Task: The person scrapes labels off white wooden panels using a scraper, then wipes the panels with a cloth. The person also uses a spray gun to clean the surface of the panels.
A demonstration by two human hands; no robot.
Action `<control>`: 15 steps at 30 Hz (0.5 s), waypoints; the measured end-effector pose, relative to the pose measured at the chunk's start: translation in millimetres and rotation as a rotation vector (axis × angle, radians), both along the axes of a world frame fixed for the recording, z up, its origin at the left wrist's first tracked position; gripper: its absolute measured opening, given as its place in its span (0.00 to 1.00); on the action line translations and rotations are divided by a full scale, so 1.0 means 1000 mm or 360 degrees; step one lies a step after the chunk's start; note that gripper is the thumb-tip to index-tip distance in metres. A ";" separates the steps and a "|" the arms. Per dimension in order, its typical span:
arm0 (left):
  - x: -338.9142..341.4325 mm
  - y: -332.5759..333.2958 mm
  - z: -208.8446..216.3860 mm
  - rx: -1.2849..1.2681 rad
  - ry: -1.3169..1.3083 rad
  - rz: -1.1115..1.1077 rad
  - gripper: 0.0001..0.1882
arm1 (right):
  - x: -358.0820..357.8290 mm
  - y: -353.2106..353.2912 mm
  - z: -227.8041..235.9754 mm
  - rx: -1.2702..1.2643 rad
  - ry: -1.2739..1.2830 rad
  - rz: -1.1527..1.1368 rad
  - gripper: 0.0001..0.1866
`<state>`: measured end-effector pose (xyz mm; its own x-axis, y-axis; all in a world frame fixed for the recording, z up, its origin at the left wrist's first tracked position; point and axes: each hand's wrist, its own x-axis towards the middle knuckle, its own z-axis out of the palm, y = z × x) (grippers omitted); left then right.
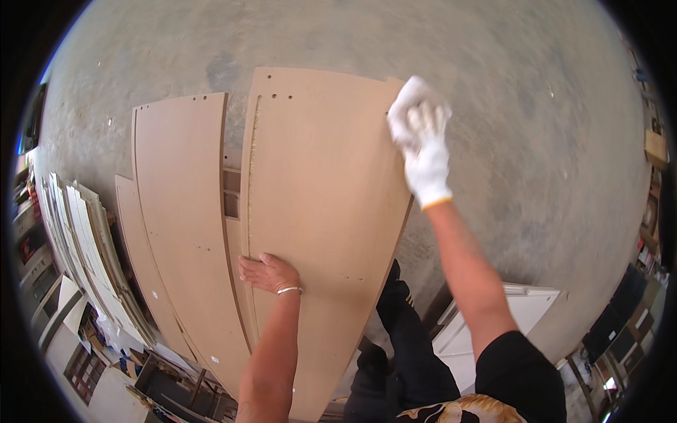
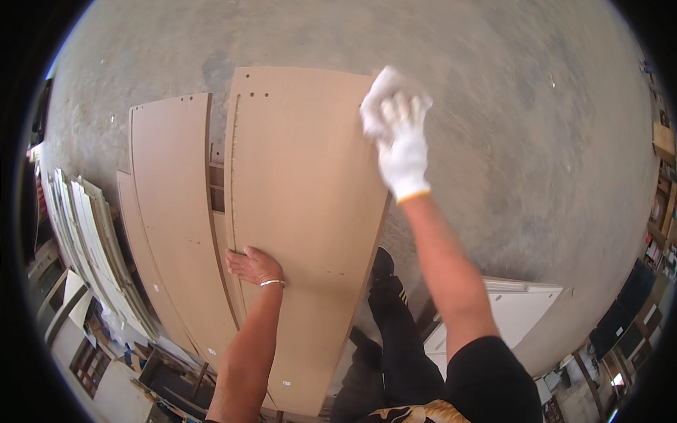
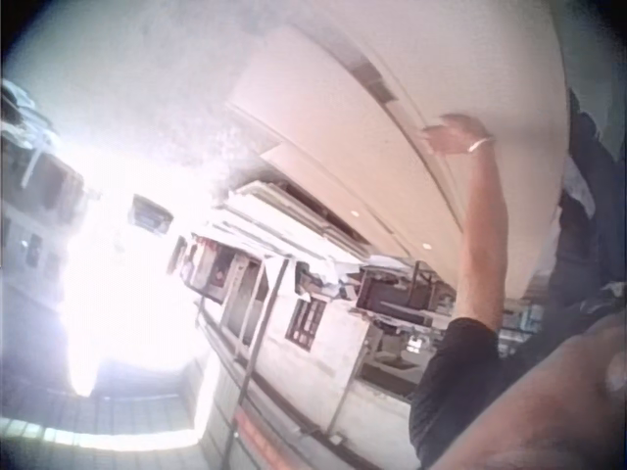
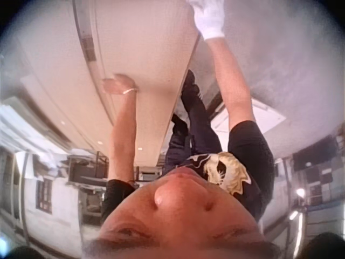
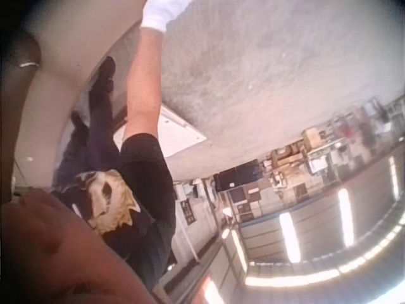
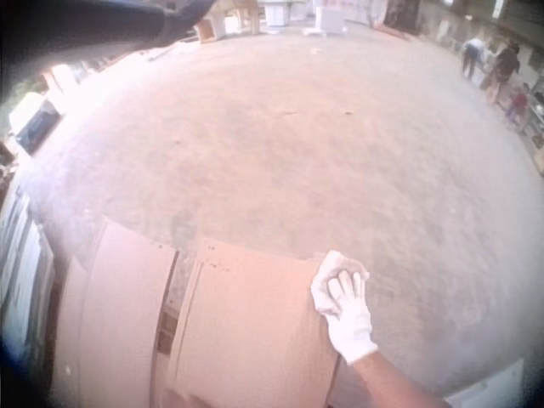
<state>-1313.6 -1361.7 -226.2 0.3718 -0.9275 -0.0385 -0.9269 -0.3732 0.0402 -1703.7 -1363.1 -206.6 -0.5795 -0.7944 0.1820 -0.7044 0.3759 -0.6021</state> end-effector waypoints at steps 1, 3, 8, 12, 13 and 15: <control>0.000 0.000 -0.001 0.0008 0.0014 0.0024 0.35 | -0.018 -0.017 -0.003 0.0007 0.0008 -0.0053 0.29; -0.001 0.000 0.000 0.0010 0.0009 0.0040 0.35 | -0.033 -0.025 -0.004 0.0145 0.0047 -0.0024 0.31; -0.002 0.002 0.000 0.0022 -0.0026 0.0001 0.36 | -0.029 -0.013 0.007 0.0473 0.0372 0.0121 0.32; 0.000 0.004 -0.002 -0.0014 -0.0019 -0.0038 0.39 | 0.012 -0.097 0.004 0.0457 0.0624 0.0298 0.33; 0.000 0.004 -0.002 -0.0006 -0.0025 -0.0040 0.40 | 0.032 -0.131 0.001 0.0413 0.0511 0.0388 0.32; 0.000 0.003 -0.001 0.0015 -0.0026 -0.0033 0.41 | 0.077 -0.203 -0.005 0.0344 0.0502 0.0502 0.31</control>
